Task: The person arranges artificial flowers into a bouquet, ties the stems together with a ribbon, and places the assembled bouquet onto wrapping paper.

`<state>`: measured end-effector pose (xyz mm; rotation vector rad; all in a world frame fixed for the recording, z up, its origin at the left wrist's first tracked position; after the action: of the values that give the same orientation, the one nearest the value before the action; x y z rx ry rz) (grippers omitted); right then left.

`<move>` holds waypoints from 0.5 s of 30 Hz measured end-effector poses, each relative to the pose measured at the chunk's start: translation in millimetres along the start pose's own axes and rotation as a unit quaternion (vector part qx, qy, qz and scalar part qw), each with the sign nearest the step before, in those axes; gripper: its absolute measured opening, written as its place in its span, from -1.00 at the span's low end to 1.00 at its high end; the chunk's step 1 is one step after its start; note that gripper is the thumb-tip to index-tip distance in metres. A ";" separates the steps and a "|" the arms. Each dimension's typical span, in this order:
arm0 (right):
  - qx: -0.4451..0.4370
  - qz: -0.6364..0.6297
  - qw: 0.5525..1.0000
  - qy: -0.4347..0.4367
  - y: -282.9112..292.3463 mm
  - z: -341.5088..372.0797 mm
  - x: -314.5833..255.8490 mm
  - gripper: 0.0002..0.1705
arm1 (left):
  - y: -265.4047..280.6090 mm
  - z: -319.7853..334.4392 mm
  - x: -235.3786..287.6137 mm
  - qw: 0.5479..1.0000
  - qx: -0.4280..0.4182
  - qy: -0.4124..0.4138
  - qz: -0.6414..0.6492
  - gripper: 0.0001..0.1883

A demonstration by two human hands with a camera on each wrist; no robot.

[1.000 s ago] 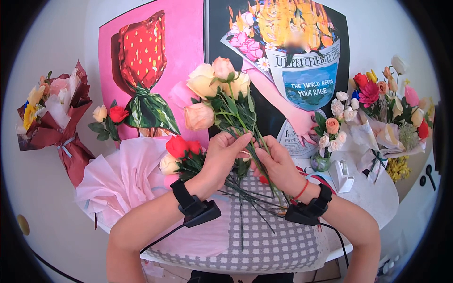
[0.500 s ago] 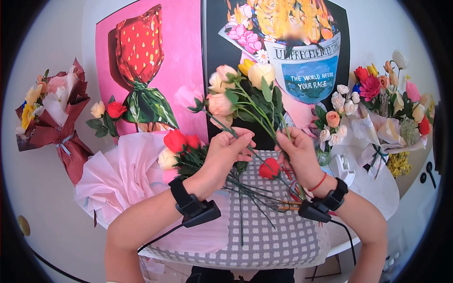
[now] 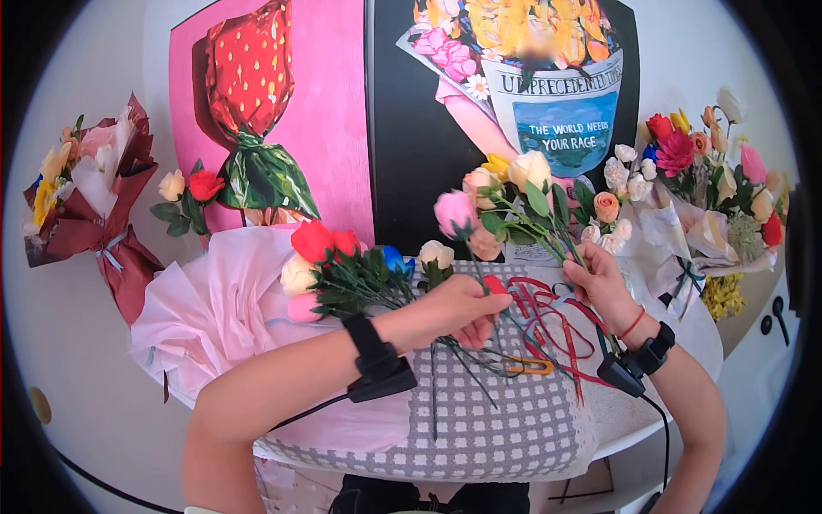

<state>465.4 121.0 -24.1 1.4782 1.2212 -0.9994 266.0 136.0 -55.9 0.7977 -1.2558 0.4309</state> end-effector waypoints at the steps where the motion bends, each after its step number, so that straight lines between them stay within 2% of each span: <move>1: -0.002 0.001 1.000 -0.001 1.2 1.1 2.7 -0.89 | -7.5 -3.0 -0.4 1.000 -0.030 0.007 0.001 -0.54; 3: 0.033 0.026 0.999 -0.025 8.5 3.9 11.1 -0.90 | -10.9 -8.7 -6.0 0.999 -0.034 0.025 0.004 -0.47; 4: 0.032 0.028 0.999 -0.026 15.4 1.6 24.9 -0.90 | -11.7 -10.2 -10.8 0.997 -0.045 0.054 -0.035 -0.46; 6: -0.030 0.099 0.993 0.048 20.9 -6.7 46.4 -0.85 | -11.8 -9.2 -13.5 0.992 -0.055 0.084 -0.074 -0.45; 7: -0.030 0.098 0.994 0.048 23.4 -5.5 48.9 -0.85 | -11.6 -4.9 -11.0 0.985 -0.067 0.081 -0.140 -0.47; 8: -0.035 0.165 0.985 0.030 22.6 -1.5 49.4 -0.80 | -11.2 -0.9 -10.0 0.972 -0.080 0.079 -0.206 -0.48; 9: -0.040 0.231 0.972 0.009 22.7 1.7 52.5 -0.74 | -10.5 2.3 -11.8 0.972 -0.083 0.081 -0.206 -0.48; 10: -0.040 0.260 0.965 0.015 24.0 1.0 55.8 -0.65 | -6.7 4.7 -8.8 0.971 -0.049 0.038 -0.230 -0.50; 11: -0.038 0.260 0.965 0.012 21.8 3.0 52.1 -0.65 | -3.8 7.9 -4.6 0.968 -0.015 -0.006 -0.251 -0.53; 12: -0.044 0.315 0.948 0.000 15.8 5.3 45.3 -0.63 | 1.4 13.2 -0.9 0.942 0.043 -0.008 -0.334 -0.64; 13: -0.049 0.369 0.928 -0.011 13.6 7.2 42.0 -0.61 | 1.5 16.7 -6.4 0.942 0.039 -0.010 -0.334 -0.64; 15: -0.047 0.371 0.927 -0.010 19.0 0.4 52.9 -0.60 | 4.3 31.0 5.5 0.849 0.118 -0.148 -0.494 -0.72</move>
<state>493.1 131.0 -72.0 1.6504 0.5809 -0.4285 243.9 115.4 -46.4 1.6353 -0.9035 -0.4079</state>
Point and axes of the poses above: each hand's wrist, its own z-axis away from the middle knuckle, its own y-axis out of the back of the hand, x = y × z, the point moved 6 cm from there along -z, towards the middle knuckle, and after that the axes turned 5 degrees about -z, right-handed, at the moved point
